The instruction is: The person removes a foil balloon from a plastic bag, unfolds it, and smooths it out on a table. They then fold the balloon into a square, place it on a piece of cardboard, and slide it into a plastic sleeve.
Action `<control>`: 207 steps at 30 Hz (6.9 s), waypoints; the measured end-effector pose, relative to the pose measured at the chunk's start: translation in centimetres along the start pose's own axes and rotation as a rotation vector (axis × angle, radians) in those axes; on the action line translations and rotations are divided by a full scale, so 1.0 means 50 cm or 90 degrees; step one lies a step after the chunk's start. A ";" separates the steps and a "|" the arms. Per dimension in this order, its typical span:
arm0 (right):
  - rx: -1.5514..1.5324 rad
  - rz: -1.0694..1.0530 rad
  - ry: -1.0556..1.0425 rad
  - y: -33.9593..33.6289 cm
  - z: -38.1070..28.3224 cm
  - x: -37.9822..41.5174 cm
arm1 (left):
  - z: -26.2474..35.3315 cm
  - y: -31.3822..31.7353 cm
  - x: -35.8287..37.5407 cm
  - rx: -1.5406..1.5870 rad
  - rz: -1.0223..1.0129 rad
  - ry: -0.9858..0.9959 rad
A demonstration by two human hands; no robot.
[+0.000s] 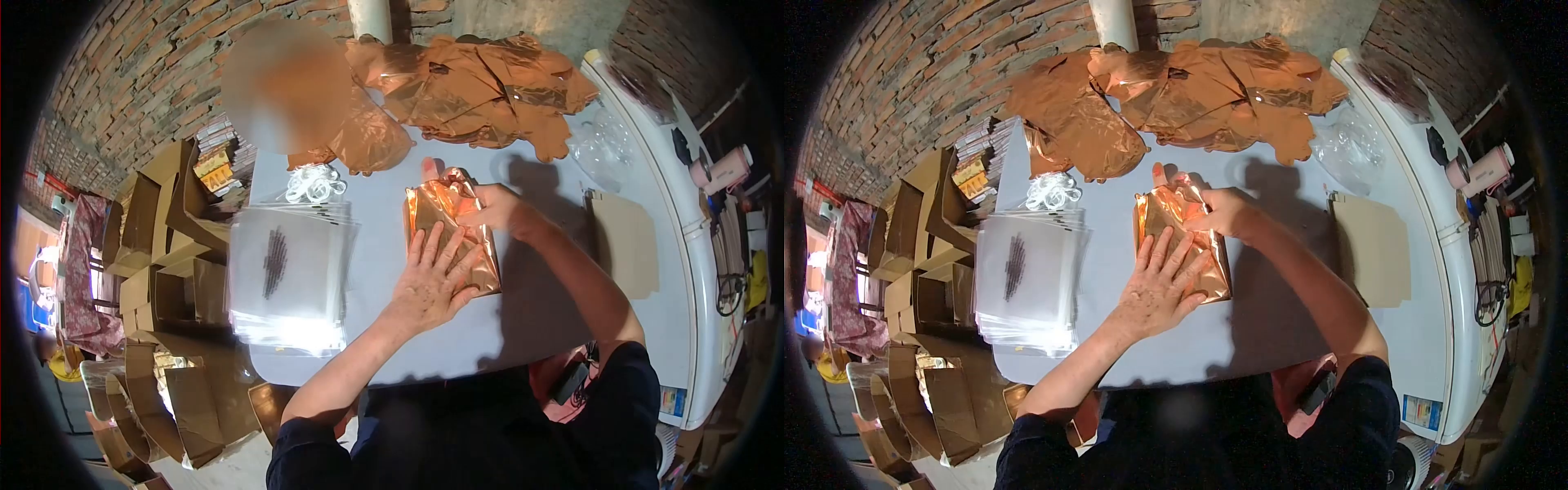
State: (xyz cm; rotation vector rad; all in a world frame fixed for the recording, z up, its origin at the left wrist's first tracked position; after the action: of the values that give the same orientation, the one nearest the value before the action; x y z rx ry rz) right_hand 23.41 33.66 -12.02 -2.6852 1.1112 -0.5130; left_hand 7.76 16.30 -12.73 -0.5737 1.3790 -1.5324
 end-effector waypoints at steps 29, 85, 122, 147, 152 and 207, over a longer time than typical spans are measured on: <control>0.365 0.232 -0.436 0.195 0.037 0.468 | 0.038 -0.129 0.030 0.169 0.060 0.160; 0.539 0.276 -0.259 0.209 0.021 0.440 | 0.085 -0.028 0.086 0.044 -0.094 0.106; 0.546 0.284 -0.284 0.243 0.063 0.580 | 0.083 -0.028 0.088 -0.007 -0.091 0.145; 0.553 0.254 -0.391 0.213 0.078 0.581 | 0.087 -0.028 0.087 -0.016 -0.088 0.144; 0.575 0.305 -0.360 0.230 0.043 0.575 | 0.081 -0.022 0.087 -0.027 -0.089 0.150; 0.554 0.365 -0.255 0.325 0.042 0.512 | 0.083 -0.023 0.083 -0.021 -0.099 0.132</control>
State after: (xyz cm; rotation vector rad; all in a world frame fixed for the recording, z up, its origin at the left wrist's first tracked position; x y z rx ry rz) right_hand 30.62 4.13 -12.67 -1.5472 1.1131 -0.2418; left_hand 9.05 10.58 -11.62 -0.5657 1.5481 -1.7366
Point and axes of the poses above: each hand's wrist, its own x-axis away from the middle knuckle, its own y-axis out of the palm, z = x × y, the point moved 3 cm from there along -x, towards the middle knuckle, and after that the axes turned 1 degree about z, right-handed, at the moved point
